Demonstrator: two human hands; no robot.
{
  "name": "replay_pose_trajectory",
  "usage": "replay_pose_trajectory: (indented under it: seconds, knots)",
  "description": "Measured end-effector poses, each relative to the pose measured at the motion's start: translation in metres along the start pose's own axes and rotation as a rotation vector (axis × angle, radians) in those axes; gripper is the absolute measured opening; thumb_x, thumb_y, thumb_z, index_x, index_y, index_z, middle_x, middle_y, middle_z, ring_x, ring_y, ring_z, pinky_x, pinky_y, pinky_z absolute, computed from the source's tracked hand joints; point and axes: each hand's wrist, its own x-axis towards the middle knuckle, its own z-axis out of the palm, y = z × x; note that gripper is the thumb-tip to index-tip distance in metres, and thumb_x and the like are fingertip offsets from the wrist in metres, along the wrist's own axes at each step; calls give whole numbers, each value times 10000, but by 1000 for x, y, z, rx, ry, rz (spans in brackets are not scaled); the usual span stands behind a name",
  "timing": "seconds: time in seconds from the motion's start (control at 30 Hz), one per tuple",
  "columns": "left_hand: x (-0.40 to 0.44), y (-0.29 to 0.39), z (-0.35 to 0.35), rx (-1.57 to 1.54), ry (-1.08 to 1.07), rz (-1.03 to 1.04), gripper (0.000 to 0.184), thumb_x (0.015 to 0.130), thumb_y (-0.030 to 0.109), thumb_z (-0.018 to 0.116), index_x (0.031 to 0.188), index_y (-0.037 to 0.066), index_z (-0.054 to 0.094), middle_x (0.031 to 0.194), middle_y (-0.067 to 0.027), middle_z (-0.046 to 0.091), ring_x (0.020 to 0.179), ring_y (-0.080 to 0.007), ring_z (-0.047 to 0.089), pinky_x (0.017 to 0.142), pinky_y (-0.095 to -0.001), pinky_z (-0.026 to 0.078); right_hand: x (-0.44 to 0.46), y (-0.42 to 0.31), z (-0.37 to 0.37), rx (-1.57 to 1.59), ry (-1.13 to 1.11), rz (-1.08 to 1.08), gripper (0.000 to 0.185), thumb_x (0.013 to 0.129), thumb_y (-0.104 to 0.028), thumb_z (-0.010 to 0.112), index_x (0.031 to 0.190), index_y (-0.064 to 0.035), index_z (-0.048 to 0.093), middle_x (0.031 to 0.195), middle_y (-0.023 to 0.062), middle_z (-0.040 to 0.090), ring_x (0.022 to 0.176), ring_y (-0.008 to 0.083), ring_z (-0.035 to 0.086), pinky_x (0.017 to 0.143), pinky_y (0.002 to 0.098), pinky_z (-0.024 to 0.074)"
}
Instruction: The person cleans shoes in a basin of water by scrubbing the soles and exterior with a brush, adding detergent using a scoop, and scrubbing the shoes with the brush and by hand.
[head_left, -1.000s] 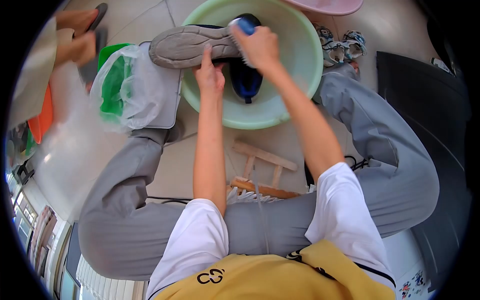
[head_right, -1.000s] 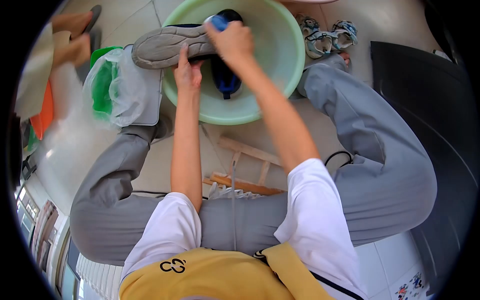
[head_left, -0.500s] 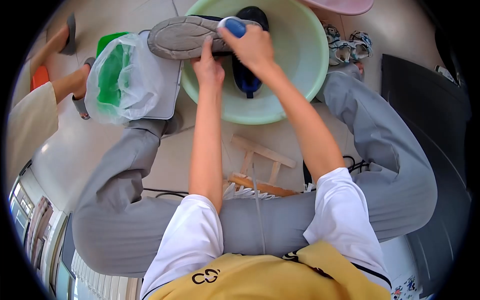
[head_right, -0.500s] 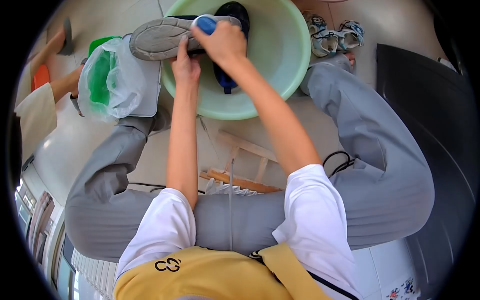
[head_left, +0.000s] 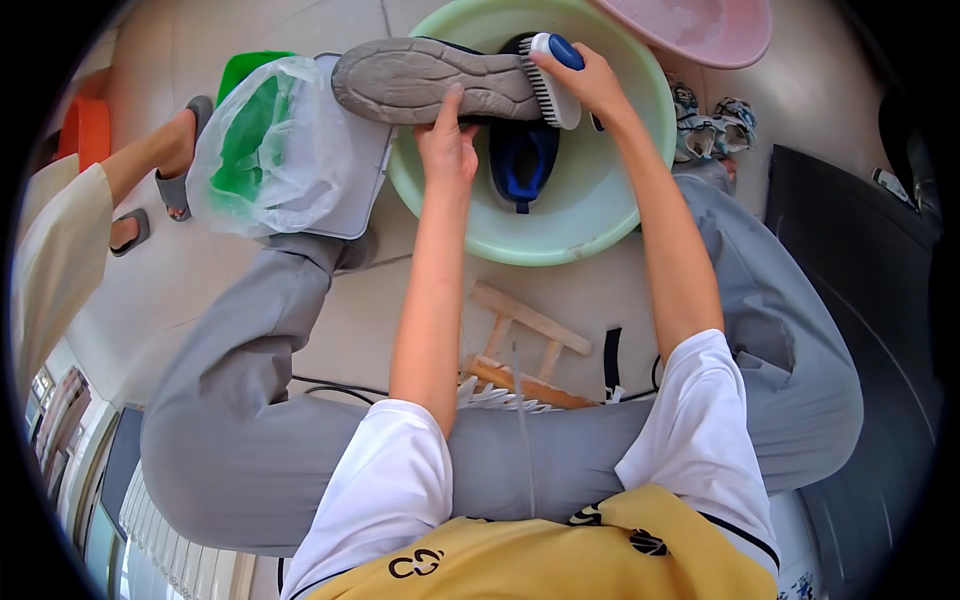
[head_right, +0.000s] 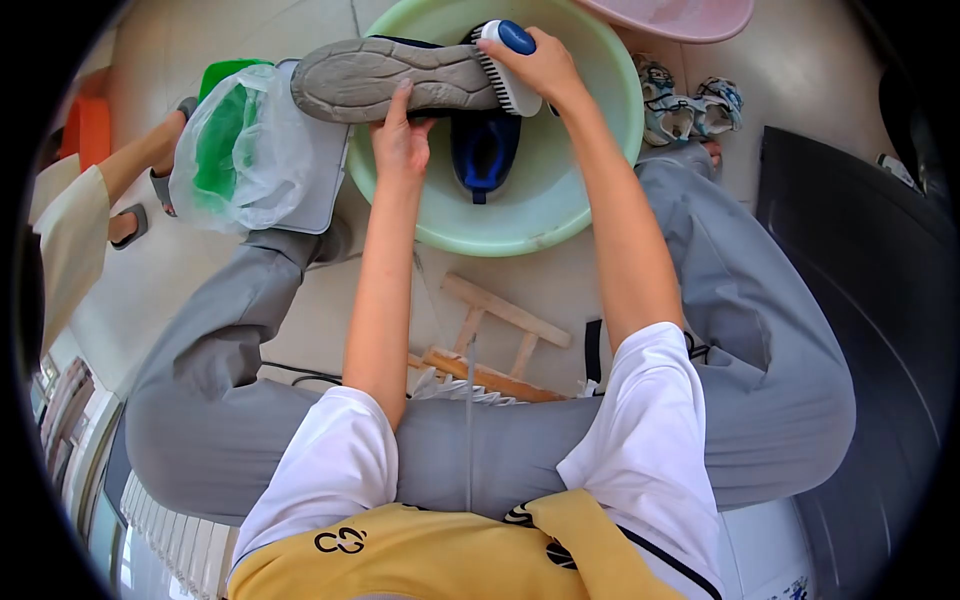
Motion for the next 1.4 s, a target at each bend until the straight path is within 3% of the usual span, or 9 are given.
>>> replay_pose_trajectory:
  seconds: [0.13, 0.27, 0.67, 0.77, 0.8, 1.0, 1.07, 1.3, 1.4]
  knots:
    - [-1, -1, 0, -18, -25, -3, 452, 716, 126, 712, 1118, 99, 506, 1100, -32, 534, 1011, -194, 497, 709, -423, 420, -20, -4, 2, -3, 64, -67, 680, 543, -440, 781, 1004, 7, 557, 960, 182, 606, 931, 273, 592, 796, 352, 465]
    - [-3, 3, 3, -4, -2, -9, 427, 721, 116, 705, 1103, 94, 516, 1078, -27, 548, 988, -184, 516, 705, -388, 427, -14, 10, 8, 34, 123, 129, 636, 553, -414, 770, 982, 11, 570, 918, 184, 626, 880, 304, 609, 763, 362, 479]
    - [7, -3, 3, -112, -65, 68, 419, 733, 87, 692, 1113, 114, 515, 1079, -28, 549, 1002, -203, 512, 745, -441, 439, -50, -23, 18, -70, 124, 108, 609, 587, -433, 727, 888, 61, 538, 867, 250, 613, 851, 376, 602, 770, 404, 468]
    - [1, 3, 4, -64, 4, 0, 372, 726, 78, 694, 1065, 61, 541, 1014, -39, 581, 913, -171, 561, 665, -351, 465, -12, -13, 16, -104, 180, 92, 663, 592, -457, 721, 962, 63, 543, 919, 250, 609, 891, 372, 594, 781, 403, 467]
    - [2, 2, 2, -42, -18, -5, 383, 725, 81, 696, 1074, 65, 539, 1030, -38, 576, 934, -180, 551, 681, -375, 452, -6, -14, 12, -82, 88, 141, 696, 589, -479, 715, 1017, 43, 546, 953, 245, 604, 923, 361, 587, 796, 402, 463]
    - [3, 7, 7, 52, -11, -46, 464, 723, 115, 707, 1139, 106, 500, 1130, -44, 530, 1041, -220, 491, 778, -517, 394, 17, 4, 13, -119, 138, 118, 725, 584, -502, 707, 1077, 5, 544, 996, 229, 597, 952, 348, 579, 824, 399, 458]
    - [0, 5, 7, 27, 34, -21, 424, 704, 143, 723, 1081, 75, 541, 1045, -32, 573, 982, -207, 514, 691, -449, 389, 20, 0, 6, -150, 172, 89, 687, 590, -485, 707, 1057, -8, 549, 945, 220, 614, 905, 351, 595, 800, 396, 470]
    - [3, -1, 8, -9, 62, 84, 400, 695, 109, 714, 1056, 64, 548, 1005, -14, 591, 901, -157, 550, 660, -360, 407, -23, -12, 15, -91, 127, 67, 634, 609, -489, 700, 987, 4, 577, 904, 190, 627, 868, 314, 612, 767, 373, 471]
    - [4, -6, 13, -79, 112, 112, 370, 697, 61, 697, 1038, 62, 553, 965, -20, 600, 867, -161, 569, 627, -346, 437, -57, -23, 20, -95, 89, 98, 617, 597, -435, 702, 995, 4, 529, 878, 242, 613, 853, 386, 596, 773, 414, 470]
